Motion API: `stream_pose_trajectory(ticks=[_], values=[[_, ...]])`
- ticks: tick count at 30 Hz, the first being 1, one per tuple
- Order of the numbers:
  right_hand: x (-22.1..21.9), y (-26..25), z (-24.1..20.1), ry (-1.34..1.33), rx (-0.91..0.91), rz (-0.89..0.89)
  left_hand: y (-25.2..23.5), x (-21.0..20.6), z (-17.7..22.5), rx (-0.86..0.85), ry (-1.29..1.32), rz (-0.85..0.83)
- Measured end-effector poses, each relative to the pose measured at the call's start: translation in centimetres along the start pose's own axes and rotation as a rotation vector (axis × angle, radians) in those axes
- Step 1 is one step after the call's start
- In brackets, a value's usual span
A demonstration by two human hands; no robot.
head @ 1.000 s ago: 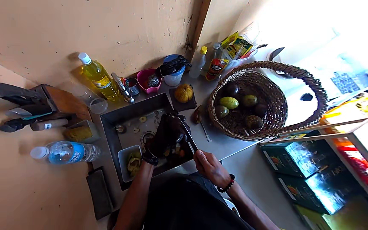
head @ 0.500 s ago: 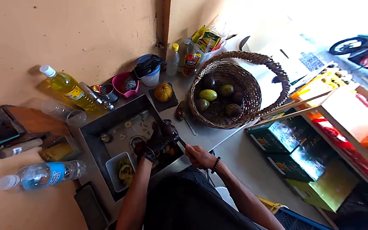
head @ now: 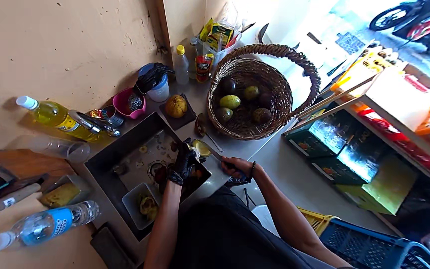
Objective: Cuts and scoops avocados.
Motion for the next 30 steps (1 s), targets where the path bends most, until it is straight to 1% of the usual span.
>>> stream_pose_trajectory(ticks=[3,5,8,11,14,17,21,23,26,30], values=[[0.5,-0.7,0.7,0.035,0.011,0.034,1.4,0.6,-0.1,-0.035,0.170,-0.098],[0.6,-0.6,0.6,0.067,0.045,0.076,1.9,1.1,-0.2,-0.079,0.231,-0.142],[0.0,0.8,-0.1,0.106,0.121,0.117,2.2,2.6,-1.1,-0.117,0.247,-0.107],[-2.9,2.1,-0.6,0.331,0.121,0.047,2.6,4.3,-1.5,-0.128,0.325,-0.074],[-5.1,1.5,0.1,0.562,0.076,0.009,3.0,6.0,-1.9,-0.132,0.274,-0.045],[-5.8,0.1,0.8,0.631,0.073,-0.026,3.3,6.8,-1.6,-0.148,0.242,-0.032],[-6.7,-1.4,0.6,0.719,0.076,-0.011,4.2,9.3,-1.7,-0.173,0.261,0.072],[-7.2,-1.7,0.5,0.757,0.056,-0.004,4.8,10.6,-2.0,-0.166,0.243,0.154],[-8.0,-2.4,0.9,0.853,-0.011,-0.015,5.8,12.3,-2.8,-0.142,0.222,0.231],[-8.1,-3.5,0.9,0.944,-0.033,0.023,6.7,14.1,-3.5,-0.115,0.177,0.348]])
Point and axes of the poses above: each hand's wrist, its own y-axis away from the middle knuckle, its own x-axis out of the back of the hand, z = x × y, the point moved 10 cm from there along -y, towards the middle knuckle, and after that the axes turned 3 degrees about y, right-handed, at the moved point
